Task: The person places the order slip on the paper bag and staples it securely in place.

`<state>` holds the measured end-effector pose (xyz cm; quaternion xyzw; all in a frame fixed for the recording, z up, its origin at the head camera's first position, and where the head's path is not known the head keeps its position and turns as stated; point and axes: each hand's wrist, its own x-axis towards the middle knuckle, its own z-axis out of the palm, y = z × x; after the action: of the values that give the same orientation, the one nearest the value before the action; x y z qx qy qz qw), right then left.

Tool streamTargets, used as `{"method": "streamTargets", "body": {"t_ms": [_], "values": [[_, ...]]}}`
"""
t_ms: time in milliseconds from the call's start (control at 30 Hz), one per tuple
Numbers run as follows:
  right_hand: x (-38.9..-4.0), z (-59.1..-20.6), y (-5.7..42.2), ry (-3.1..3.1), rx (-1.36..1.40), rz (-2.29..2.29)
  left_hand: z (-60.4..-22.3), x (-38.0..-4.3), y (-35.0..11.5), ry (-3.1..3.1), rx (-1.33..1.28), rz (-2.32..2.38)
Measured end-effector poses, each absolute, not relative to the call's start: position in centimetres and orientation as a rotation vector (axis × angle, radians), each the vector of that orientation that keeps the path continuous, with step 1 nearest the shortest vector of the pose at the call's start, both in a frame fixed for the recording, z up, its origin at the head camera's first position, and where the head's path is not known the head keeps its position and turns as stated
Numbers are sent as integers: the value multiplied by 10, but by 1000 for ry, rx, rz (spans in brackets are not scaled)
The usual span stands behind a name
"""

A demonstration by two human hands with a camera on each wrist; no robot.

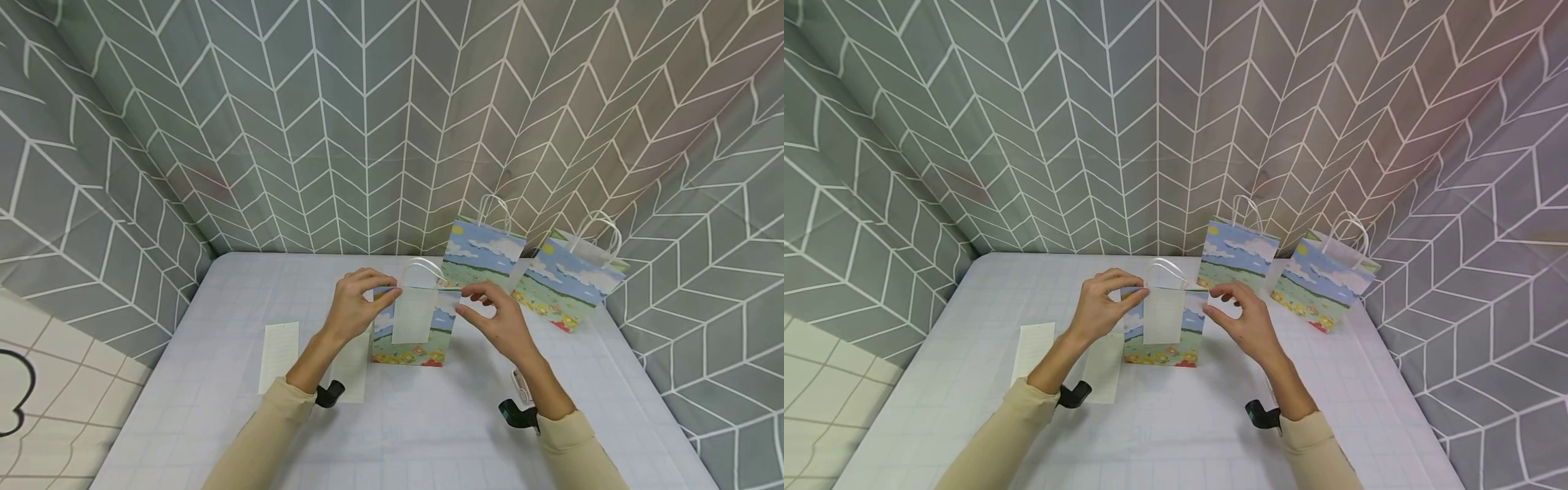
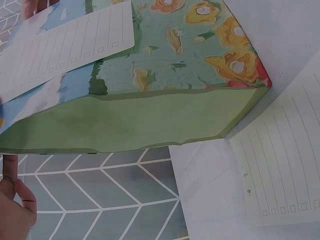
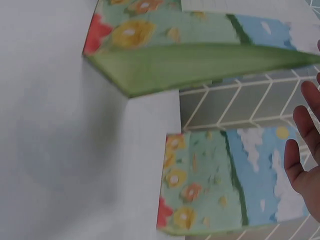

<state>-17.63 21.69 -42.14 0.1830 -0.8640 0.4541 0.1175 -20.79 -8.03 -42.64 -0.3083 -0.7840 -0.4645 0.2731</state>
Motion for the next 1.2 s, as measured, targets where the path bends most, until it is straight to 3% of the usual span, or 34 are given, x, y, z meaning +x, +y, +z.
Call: {"method": "streamTargets", "body": {"t_ms": [667, 1200], "values": [[-137, -458, 292, -2769, 373, 1064, -427, -207, -80, -2094, -843, -1271], [-110, -486, 348, -3075, 146, 1126, -426, -207, -80, -2082, -845, -1290]]}}
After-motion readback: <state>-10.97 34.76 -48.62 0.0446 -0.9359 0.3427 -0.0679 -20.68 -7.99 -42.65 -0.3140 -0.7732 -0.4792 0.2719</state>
